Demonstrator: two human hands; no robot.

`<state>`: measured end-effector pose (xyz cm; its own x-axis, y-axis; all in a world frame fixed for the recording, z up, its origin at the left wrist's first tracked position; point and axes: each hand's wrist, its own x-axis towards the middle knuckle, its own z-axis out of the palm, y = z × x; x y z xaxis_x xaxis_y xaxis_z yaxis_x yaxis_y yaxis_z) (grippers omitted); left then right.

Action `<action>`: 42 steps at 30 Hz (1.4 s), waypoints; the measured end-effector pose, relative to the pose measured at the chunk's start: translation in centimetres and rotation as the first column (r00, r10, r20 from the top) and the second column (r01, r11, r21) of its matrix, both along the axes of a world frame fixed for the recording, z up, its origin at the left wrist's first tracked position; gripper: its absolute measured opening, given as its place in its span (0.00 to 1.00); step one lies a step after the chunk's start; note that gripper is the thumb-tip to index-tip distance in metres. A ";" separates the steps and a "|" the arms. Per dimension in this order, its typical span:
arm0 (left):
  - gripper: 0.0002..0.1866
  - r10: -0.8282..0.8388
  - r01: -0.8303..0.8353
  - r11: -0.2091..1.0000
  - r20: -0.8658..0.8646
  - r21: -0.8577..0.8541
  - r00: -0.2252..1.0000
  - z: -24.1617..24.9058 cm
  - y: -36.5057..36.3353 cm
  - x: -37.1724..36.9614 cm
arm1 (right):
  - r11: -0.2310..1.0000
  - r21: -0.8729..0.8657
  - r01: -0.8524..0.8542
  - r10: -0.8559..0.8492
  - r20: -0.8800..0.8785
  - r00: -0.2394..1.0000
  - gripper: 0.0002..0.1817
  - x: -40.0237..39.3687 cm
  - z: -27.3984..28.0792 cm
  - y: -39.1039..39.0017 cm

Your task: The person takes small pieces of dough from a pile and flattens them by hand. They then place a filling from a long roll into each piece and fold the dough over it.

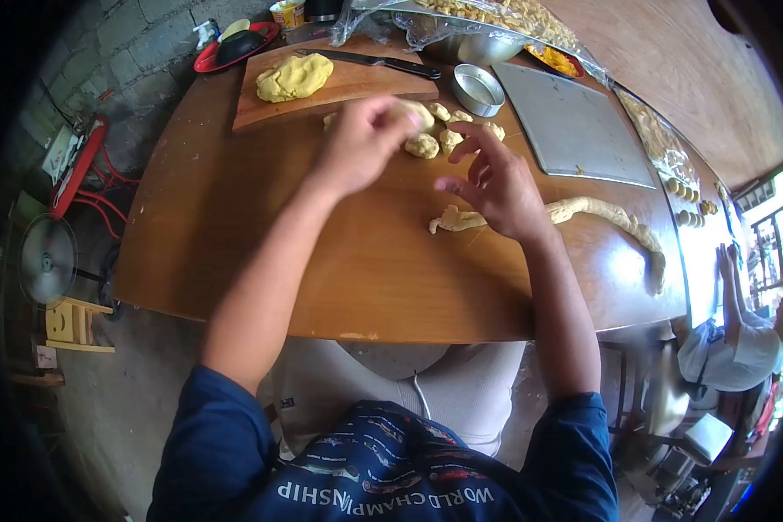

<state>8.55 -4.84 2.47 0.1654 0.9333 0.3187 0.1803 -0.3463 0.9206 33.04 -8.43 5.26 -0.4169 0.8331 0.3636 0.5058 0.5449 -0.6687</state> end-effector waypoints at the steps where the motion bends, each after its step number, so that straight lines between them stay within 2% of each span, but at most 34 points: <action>1: 0.12 0.102 -0.102 0.995 0.058 -0.001 0.993 1.2 -0.1 -1.1 | 0.999 0.030 -0.011 0.010 0.020 1.000 0.30 0.3 -0.3 0.2; 4: 0.16 0.196 -0.197 0.980 0.132 -0.001 0.972 0.1 2.3 -6.2 | 1.000 -0.012 0.010 -0.010 0.002 1.000 0.29 1.0 -0.8 0.8; 6: 0.20 0.257 -0.257 0.966 -0.149 0.021 0.955 -1.0 2.8 -8.4 | 1.000 -0.012 0.002 -0.002 -0.003 1.000 0.28 0.9 -0.8 0.8; 7: 0.20 0.265 -0.266 0.964 -0.151 0.019 0.952 -1.1 2.5 -8.7 | 1.000 -0.012 0.002 -0.002 -0.004 1.000 0.27 0.8 -0.8 0.7; 9: 0.18 0.130 -0.151 0.987 -0.275 -0.057 0.953 -1.1 2.0 -8.2 | 1.000 -0.024 -0.003 0.003 0.011 1.000 0.25 0.6 -0.7 0.5; 10: 0.18 0.058 -0.082 0.993 -0.255 -0.082 0.965 -1.0 2.0 -7.8 | 1.000 -0.013 -0.007 0.008 0.028 1.000 0.24 0.7 -0.9 0.6; 11: 0.18 0.061 -0.085 0.993 -0.255 -0.082 0.965 -0.9 1.9 -7.4 | 1.000 -0.003 -0.010 0.010 0.045 0.999 0.23 0.7 -1.0 0.7; 13: 0.16 0.136 -0.149 0.989 -0.389 -0.003 0.911 -0.7 1.5 -6.5 | 1.000 -0.012 -0.013 0.013 0.041 0.999 0.22 0.8 -0.9 0.6; 14: 0.14 0.190 -0.185 0.981 -0.401 0.053 0.896 -0.5 1.1 -6.2 | 1.000 -0.020 -0.012 0.013 0.037 0.999 0.22 0.8 -0.8 0.6; 17: 0.15 0.232 -0.240 0.970 -0.491 0.047 0.840 0.3 1.1 -6.4 | 0.999 -0.040 -0.003 0.004 0.031 1.000 0.22 0.9 -0.4 0.5; 18: 0.15 0.227 -0.236 0.971 -0.494 0.046 0.839 0.7 0.8 -6.2 | 0.999 -0.041 0.001 0.000 0.028 1.000 0.22 0.8 -0.4 0.4; 20: 0.15 0.225 -0.270 0.950 -0.257 -0.156 0.940 1.6 0.3 -6.0 | 0.999 -0.031 0.016 -0.014 0.057 0.998 0.22 0.8 -0.3 0.4; 21: 0.15 0.225 -0.270 0.950 -0.254 -0.158 0.941 1.7 0.4 -6.0 | 0.999 -0.032 0.016 -0.014 0.060 0.998 0.22 0.8 -0.3 0.4; 23: 0.15 0.117 -0.198 0.964 -0.388 -0.177 0.914 1.9 0.5 -6.6 | 0.999 -0.037 0.017 -0.013 0.095 0.995 0.21 0.7 -0.4 0.4; 24: 0.15 0.118 -0.200 0.963 -0.387 -0.178 0.915 1.4 0.5 -7.0 | 0.999 -0.039 0.014 -0.011 0.097 0.995 0.21 0.7 -0.4 0.3; 26: 0.15 0.135 -0.196 0.980 -0.595 -0.038 0.792 -0.2 0.4 -7.2 | 0.998 -0.065 -0.003 0.009 0.094 0.996 0.20 0.6 -0.3 0.3; 27: 0.15 0.134 -0.195 0.980 -0.594 -0.039 0.793 -0.4 0.1 -6.7 | 0.998 -0.066 -0.003 0.009 0.095 0.995 0.20 0.6 -0.2 0.2; 29: 0.15 0.129 -0.214 0.976 -0.713 -0.029 0.689 -0.8 -0.1 -5.2 | 0.996 -0.092 0.002 0.007 0.098 0.995 0.20 0.4 -0.1 0.1; 30: 0.15 0.165 -0.217 0.976 -0.709 0.017 0.685 -1.7 0.6 -4.7 | 0.996 -0.093 -0.001 0.010 0.096 0.995 0.20 0.3 -0.2 0.1; 31: 0.15 0.109 -0.199 0.977 -0.639 -0.071 0.761 -0.8 0.0 -3.8 | 0.996 -0.092 -0.006 0.015 0.098 0.995 0.20 0.3 -0.3 0.2; 33: 0.16 0.025 -0.199 0.962 -0.663 -0.188 0.748 0.8 -0.9 -2.2 | 0.996 -0.091 -0.007 0.017 0.102 0.995 0.20 0.3 -0.3 0.2; 34: 0.16 0.023 -0.196 0.963 -0.662 -0.188 0.749 0.4 -0.6 -2.4 | 0.994 -0.107 -0.007 0.020 0.112 0.993 0.20 0.3 -0.2 0.2; 36: 0.21 0.162 -0.219 0.976 -0.668 -0.002 0.727 -1.1 0.2 -3.5 | 0.992 -0.123 -0.001 0.017 0.126 0.992 0.19 0.5 -0.1 0.2; 37: 0.27 0.172 -0.222 0.975 -0.638 0.002 0.750 -1.4 0.3 -4.1 | 0.994 -0.105 0.004 0.008 0.118 0.993 0.19 0.5 -0.3 0.3; 40: 0.27 0.146 -0.185 0.983 -0.644 0.007 0.751 -1.6 0.8 -5.7 | 0.996 -0.088 0.004 0.005 0.106 0.994 0.19 0.6 -0.4 0.3; 42: 0.23 0.219 -0.244 0.969 -0.559 0.029 0.800 -1.4 0.7 -5.5 | 0.997 -0.083 -0.009 0.017 0.105 0.994 0.19 0.5 -0.4 0.2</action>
<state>3.06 -4.17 1.02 0.0789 0.9768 0.1992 0.7332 -0.1923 0.6523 33.50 -8.21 4.89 -0.4604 0.8525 0.2475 0.5691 0.4974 -0.6547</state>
